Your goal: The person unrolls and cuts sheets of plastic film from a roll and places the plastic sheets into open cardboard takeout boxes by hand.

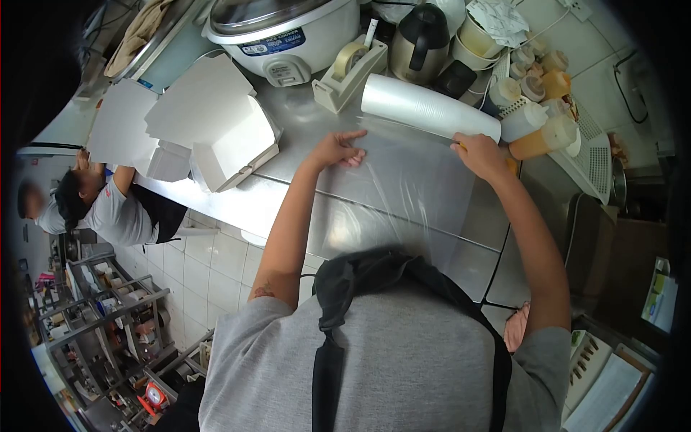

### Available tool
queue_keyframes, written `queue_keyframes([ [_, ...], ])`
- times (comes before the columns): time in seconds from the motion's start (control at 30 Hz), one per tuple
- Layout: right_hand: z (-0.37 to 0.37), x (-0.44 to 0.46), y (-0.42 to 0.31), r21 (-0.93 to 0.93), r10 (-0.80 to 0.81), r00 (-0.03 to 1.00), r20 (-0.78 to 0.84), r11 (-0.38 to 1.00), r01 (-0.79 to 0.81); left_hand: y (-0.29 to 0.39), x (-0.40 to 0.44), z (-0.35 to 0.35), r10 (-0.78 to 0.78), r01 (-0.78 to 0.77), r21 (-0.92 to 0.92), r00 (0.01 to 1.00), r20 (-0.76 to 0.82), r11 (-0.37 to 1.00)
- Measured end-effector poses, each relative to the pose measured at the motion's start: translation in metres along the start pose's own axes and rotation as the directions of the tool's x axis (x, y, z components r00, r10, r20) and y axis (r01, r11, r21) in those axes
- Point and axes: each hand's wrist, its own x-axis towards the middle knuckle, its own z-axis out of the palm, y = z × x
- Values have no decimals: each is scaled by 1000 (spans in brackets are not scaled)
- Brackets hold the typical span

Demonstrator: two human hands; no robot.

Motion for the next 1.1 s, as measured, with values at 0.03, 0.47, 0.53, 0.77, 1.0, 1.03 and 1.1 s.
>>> queue_keyframes([
  [0.03, -1, 1, 0, 14, 4, 1000, 3, 1000, -4, -2, 0, -1, -2, 3, -18, 999, 40, 1000],
  [0.47, 4, 4, 10, 59, -96, 995, -13, 994, 96, -1, -2, -1, -127, 139, -1, 908, 399, 990],
  [0.53, 3, 4, 9, 62, -88, 996, -2, 994, 87, -1, -1, -2, -142, 149, 16, 900, 413, 989],
  [0.77, -9, 0, 2, 77, -82, 996, 28, 994, 79, 9, -10, 1, -139, 124, 64, 918, 371, 990],
  [1.0, -4, 2, 7, 29, -131, 991, -28, 991, 132, -5, -7, 0, -83, 71, 49, 941, 328, 996],
  [1.03, -1, 2, 9, 22, -135, 990, -35, 991, 136, -6, -8, 0, -75, 61, 55, 944, 321, 997],
  [1.1, 1, 4, 8, 7, -146, 988, -48, 989, 146, -7, -9, 1, -59, 41, 65, 951, 305, 997],
])
